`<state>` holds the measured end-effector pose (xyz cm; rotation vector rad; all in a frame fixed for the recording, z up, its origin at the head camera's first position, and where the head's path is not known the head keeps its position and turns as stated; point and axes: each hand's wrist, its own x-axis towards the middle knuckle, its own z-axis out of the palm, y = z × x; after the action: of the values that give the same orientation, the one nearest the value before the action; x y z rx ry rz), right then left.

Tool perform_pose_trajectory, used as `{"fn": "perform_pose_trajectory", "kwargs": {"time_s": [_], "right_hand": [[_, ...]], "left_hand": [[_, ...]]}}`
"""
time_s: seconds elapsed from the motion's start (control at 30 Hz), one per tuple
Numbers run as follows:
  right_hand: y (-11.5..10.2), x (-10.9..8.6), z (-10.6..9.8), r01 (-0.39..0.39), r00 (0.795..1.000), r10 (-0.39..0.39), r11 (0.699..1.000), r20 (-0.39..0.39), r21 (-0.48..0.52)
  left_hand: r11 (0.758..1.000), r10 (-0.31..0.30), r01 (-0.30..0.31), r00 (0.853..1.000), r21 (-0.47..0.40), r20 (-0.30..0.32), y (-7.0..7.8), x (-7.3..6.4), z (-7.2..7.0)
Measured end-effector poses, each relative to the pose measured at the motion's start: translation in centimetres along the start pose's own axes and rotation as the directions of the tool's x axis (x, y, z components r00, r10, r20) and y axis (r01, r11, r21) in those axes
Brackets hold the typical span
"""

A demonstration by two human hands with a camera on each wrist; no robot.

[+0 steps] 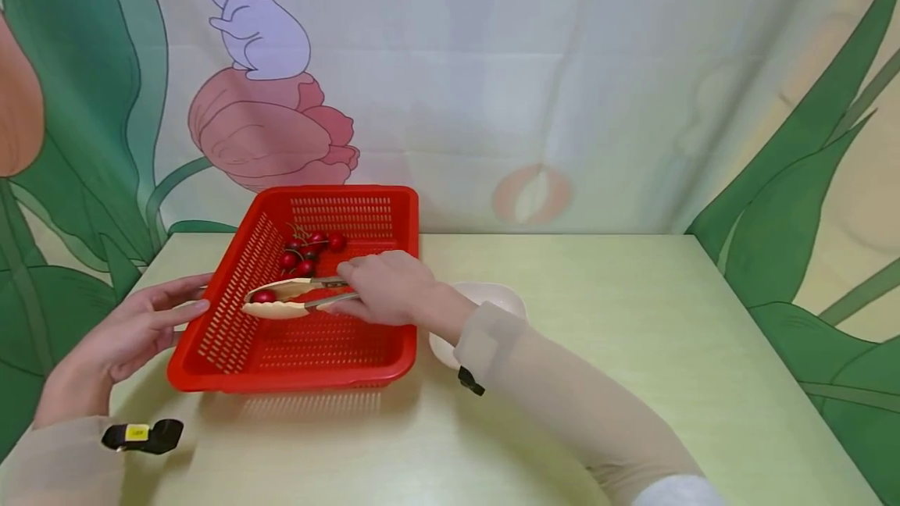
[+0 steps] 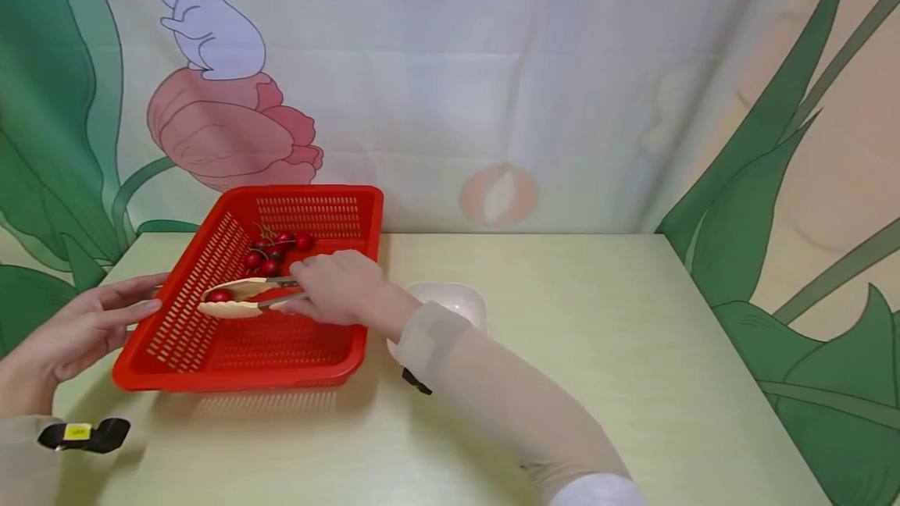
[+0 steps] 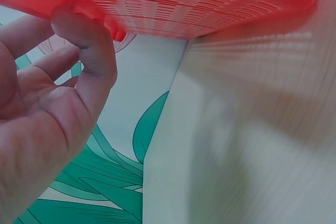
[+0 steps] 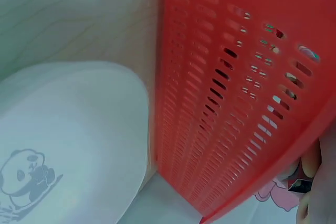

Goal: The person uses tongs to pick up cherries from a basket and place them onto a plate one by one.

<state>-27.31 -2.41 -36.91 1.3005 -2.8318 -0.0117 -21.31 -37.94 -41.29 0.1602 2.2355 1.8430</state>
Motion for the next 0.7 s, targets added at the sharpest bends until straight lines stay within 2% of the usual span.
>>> {"fn": "perform_pose_trajectory", "kwargs": {"time_s": [0.1,0.3,0.5,0.7], "right_hand": [[0.4,-0.8,-0.4,0.006,1.000,-0.005,1.000,-0.029,0.014],[0.9,-2.0,-0.9,0.021,0.996,-0.019,0.999,-0.082,0.024],[1.6,-3.0,-1.5,0.004,0.996,-0.001,0.999,-0.094,0.036],[2.9,-4.4,-1.9,-0.027,0.993,0.038,0.994,-0.108,0.102]], "left_hand": [[1.000,0.004,-0.003,1.000,-0.020,0.014,0.0,0.1,0.0],[0.999,-0.013,0.013,1.000,0.031,0.005,0.1,0.3,0.0],[1.000,-0.018,0.018,1.000,-0.025,0.007,0.0,0.0,-0.1],[0.999,-0.001,0.001,1.000,-0.037,0.012,0.0,-0.1,-0.3]]}}
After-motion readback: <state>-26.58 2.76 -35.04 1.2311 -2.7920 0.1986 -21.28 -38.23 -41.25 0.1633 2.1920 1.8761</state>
